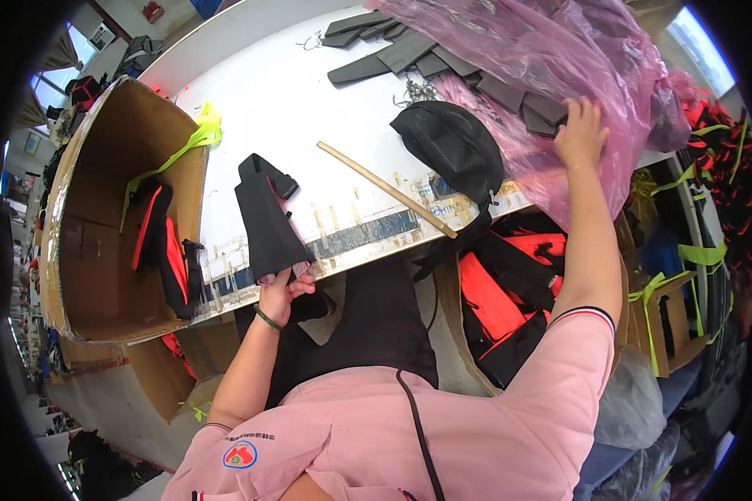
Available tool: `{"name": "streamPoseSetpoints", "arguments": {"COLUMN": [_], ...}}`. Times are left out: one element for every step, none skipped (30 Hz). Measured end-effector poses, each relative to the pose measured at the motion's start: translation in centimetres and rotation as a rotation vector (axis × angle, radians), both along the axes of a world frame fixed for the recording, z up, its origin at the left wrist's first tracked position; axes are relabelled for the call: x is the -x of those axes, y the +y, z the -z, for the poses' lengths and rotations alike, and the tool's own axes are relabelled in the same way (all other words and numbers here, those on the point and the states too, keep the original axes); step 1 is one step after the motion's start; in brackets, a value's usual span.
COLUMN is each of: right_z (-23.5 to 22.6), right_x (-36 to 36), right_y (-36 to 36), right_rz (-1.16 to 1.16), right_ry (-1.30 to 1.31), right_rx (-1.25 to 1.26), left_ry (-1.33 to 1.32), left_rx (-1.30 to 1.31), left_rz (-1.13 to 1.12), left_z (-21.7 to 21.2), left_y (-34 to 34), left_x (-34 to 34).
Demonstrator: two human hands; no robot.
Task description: Assembling life vests by inserting foam pieces into fabric sleeves using a wooden tool.
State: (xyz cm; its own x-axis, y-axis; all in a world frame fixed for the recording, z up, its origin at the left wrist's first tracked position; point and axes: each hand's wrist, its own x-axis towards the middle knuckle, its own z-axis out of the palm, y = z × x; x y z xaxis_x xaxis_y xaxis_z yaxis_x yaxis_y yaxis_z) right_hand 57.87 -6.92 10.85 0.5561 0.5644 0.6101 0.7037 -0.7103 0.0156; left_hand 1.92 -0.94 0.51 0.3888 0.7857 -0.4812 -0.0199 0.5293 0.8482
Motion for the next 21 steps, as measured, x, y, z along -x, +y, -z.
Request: {"name": "streamPoseSetpoints", "arguments": {"right_z": [0.2,0.4,0.8,1.6,2.2,2.7,3.1,3.6,4.0,4.4,4.7,4.8,4.8,4.9,4.2,2.8,1.4,0.1,-1.1,-2.0,-2.6], "right_x": [0.1,0.2,0.5,0.9,1.1,1.3,1.4,1.4,1.0,0.6,0.1,0.2,0.2,0.3,1.4,3.6,6.0,8.6,11.5,14.4,17.0], "right_y": [-0.1,-0.1,-0.1,0.0,0.1,0.4,0.7,1.1,1.4,1.7,1.8,2.0,2.0,1.8,2.1,2.4,2.1,1.9,1.6,1.3,0.9], "right_rz": [-0.038,-0.077,-0.082,-0.110,-0.139,-0.148,-0.120,-0.093,-0.098,-0.070,-0.041,-0.048,-0.130,-0.208,-0.219,-0.303,-0.382,-0.393,-0.499,-0.606,-0.687], "right_ry": [0.003,0.006,0.006,-0.039,-0.085,-0.085,-0.086,-0.087,-0.087,-0.104,-0.121,-0.120,-0.158,-0.195,-0.195,-0.235,-0.272,-0.268,-0.235,-0.201,-0.164], "right_rx": [0.186,0.372,0.369,0.403,0.436,0.429,0.407,0.385,0.381,0.381,0.382,0.381,0.253,0.126,0.127,0.026,-0.071,-0.068,-0.114,-0.161,-0.156], "left_ry": [0.002,0.004,0.003,0.003,0.004,0.010,0.015,0.017,0.023,0.028,0.031,0.033,0.035,0.036,0.037,0.037,0.037,0.040,0.039,0.038,0.033], "left_rx": [-0.006,-0.007,-0.009,-0.012,-0.016,-0.005,0.006,0.000,0.009,0.019,0.021,0.021,0.007,-0.004,-0.003,-0.007,-0.006,-0.002,-0.008,-0.016,-0.026], "left_rz": [0.002,-0.001,0.004,0.008,0.001,-0.001,-0.004,-0.013,-0.008,-0.001,-0.005,-0.012,-0.008,-0.001,-0.011,-0.010,-0.002,-0.013,-0.006,0.000,-0.001], "left_z": [0.0,0.1,0.2,0.3,0.3,0.1,0.0,0.0,0.0,0.0,-0.1,-0.1,0.0,0.0,-0.1,-0.2,-0.3,-0.2,-0.1,-0.1,-0.2], "left_y": [0.0,0.0,0.0,0.0,0.0,0.0,-0.1,0.0,0.0,-0.1,-0.1,-0.1,-0.2,-0.2,-0.2,-0.2,-0.3,-0.4,-0.3,-0.3,-0.3], "left_x": [0.0,0.2,0.3,0.3,0.3,0.2,0.1,0.2,0.1,0.1,0.0,0.0,-0.1,-0.1,-0.1,-0.1,-0.2,-0.1,0.0,0.2,0.3]}}
